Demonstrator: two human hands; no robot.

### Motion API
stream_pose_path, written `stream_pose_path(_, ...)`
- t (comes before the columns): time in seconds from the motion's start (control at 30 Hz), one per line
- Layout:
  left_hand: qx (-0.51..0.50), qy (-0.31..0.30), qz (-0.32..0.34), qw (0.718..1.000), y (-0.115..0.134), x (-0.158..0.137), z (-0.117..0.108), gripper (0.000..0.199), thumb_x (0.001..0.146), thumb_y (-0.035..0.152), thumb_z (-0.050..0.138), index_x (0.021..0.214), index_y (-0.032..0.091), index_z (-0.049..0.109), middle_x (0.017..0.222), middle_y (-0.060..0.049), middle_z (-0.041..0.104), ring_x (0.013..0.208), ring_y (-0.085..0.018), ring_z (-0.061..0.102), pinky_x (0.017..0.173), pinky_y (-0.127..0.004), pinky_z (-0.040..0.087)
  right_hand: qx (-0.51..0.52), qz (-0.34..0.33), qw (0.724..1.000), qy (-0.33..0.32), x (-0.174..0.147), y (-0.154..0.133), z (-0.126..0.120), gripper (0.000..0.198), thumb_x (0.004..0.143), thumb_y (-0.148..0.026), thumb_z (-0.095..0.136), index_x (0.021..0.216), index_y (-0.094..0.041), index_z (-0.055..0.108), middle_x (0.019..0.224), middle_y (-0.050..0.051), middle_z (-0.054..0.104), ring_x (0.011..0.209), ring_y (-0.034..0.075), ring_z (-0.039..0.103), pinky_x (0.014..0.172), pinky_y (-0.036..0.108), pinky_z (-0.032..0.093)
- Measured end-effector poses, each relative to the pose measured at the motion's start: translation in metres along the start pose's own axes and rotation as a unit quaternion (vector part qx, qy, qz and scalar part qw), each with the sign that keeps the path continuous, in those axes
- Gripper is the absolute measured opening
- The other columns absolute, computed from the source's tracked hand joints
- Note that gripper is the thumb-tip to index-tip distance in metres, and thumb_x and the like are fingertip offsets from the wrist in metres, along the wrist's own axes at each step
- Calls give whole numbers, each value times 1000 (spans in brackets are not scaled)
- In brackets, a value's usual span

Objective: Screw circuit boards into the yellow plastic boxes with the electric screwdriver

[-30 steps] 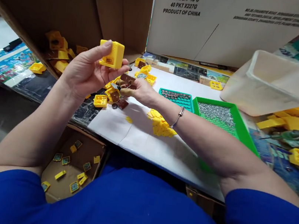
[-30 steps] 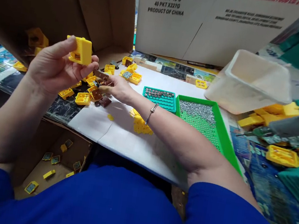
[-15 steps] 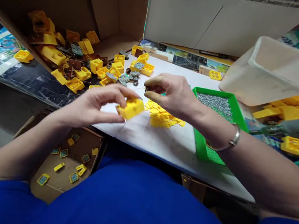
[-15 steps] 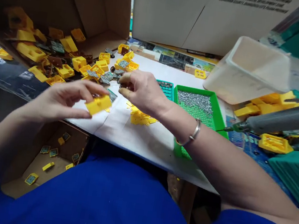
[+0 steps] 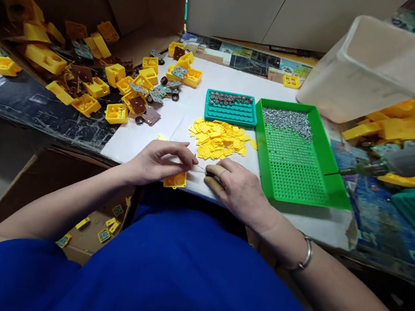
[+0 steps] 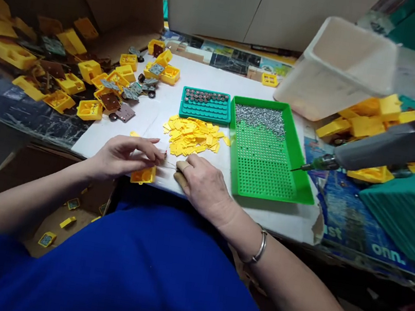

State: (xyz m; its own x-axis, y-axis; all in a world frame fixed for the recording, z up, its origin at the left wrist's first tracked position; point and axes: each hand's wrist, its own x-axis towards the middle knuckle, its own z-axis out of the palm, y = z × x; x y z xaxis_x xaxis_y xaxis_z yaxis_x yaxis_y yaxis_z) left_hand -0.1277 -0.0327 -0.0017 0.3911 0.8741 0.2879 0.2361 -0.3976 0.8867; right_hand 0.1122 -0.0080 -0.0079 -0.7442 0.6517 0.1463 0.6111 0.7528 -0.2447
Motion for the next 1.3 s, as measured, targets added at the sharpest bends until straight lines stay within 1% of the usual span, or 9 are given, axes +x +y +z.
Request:
stream_pose_path(0.17, -28, -61, -56, 996, 1, 10, -1, 15, 82, 22, 71, 95, 16, 66, 96, -8, 73, 92, -18, 69, 91, -35, 53, 4, -34, 999, -7, -1, 6, 2, 19, 96, -23, 54, 101, -17, 71, 88, 7, 65, 77, 17, 58, 67, 27, 42)
stream_pose_path(0.33, 85, -180, 1, 980, 22, 21, 2, 10, 86, 16, 62, 94, 18, 68, 96, -8, 68, 93, -18, 62, 94, -35, 49, 48, -24, 998, 22, -1, 10, 6, 21, 97, -25, 53, 95, -15, 71, 82, 6, 62, 71, 15, 56, 67, 27, 43)
stream_pose_path(0.5, -147, -76, -146, 975, 8, 31, -3, 26, 76, 27, 76, 94, 16, 61, 84, -4, 65, 71, -13, 61, 69, -27, 51, 77, -22, 997, 21, 0, 10, 5, 16, 95, -21, 54, 93, -14, 69, 85, 8, 64, 73, 17, 59, 70, 28, 47)
stream_pose_path(0.57, -129, -60, -139, 980, 5, 33, -4, 28, 74, 24, 77, 96, 16, 61, 85, -3, 64, 69, -11, 59, 67, -25, 50, 84, -18, 996, 19, 1, 10, 4, 15, 94, -20, 54, 93, -15, 69, 85, 8, 64, 73, 17, 59, 70, 28, 47)
stream_pose_path(0.73, 53, -99, -9, 994, 13, 35, -1, 17, 74, 11, 70, 90, 17, 65, 88, -3, 60, 77, -11, 55, 72, -24, 48, 79, -16, 997, 14, 2, 9, 4, 17, 95, -23, 54, 92, -15, 68, 85, 7, 63, 71, 16, 58, 68, 27, 45)
stream_pose_path(0.9, -2, -68, -55, 996, 10, 33, -9, 26, 80, 21, 71, 102, 18, 59, 108, -6, 53, 89, -13, 59, 68, -22, 53, 72, -29, 997, 16, 4, 7, 3, 15, 94, -20, 56, 89, -15, 69, 82, 6, 62, 72, 15, 57, 68, 26, 45)
stream_pose_path(1.03, 58, -25, -4, 998, 14, 13, -22, 37, 84, 30, 71, 117, 22, 57, 134, -13, 46, 126, -24, 49, 99, -36, 51, 75, -28, 997, 19, 4, 7, 4, 15, 94, -19, 55, 89, -13, 69, 82, 7, 63, 73, 16, 59, 68, 27, 46)
stream_pose_path(1.17, 190, -117, -7, 975, 20, -22, -35, 83, 72, 44, 83, 142, 23, 43, 140, -18, 47, 133, -33, 44, 111, -50, 39, 79, -27, 996, 9, 3, 7, 2, 17, 95, -20, 53, 88, -14, 68, 83, 8, 63, 74, 16, 59, 69, 27, 46)
stream_pose_path(1.3, 257, -153, -42, 953, 17, -40, -34, 61, 89, 37, 66, 144, 21, 45, 129, -16, 57, 122, -29, 51, 104, -46, 42, 105, -18, 994, -14, 4, 7, -2, 16, 94, -19, 53, 91, -14, 67, 86, 9, 65, 76, 17, 60, 71, 29, 47)
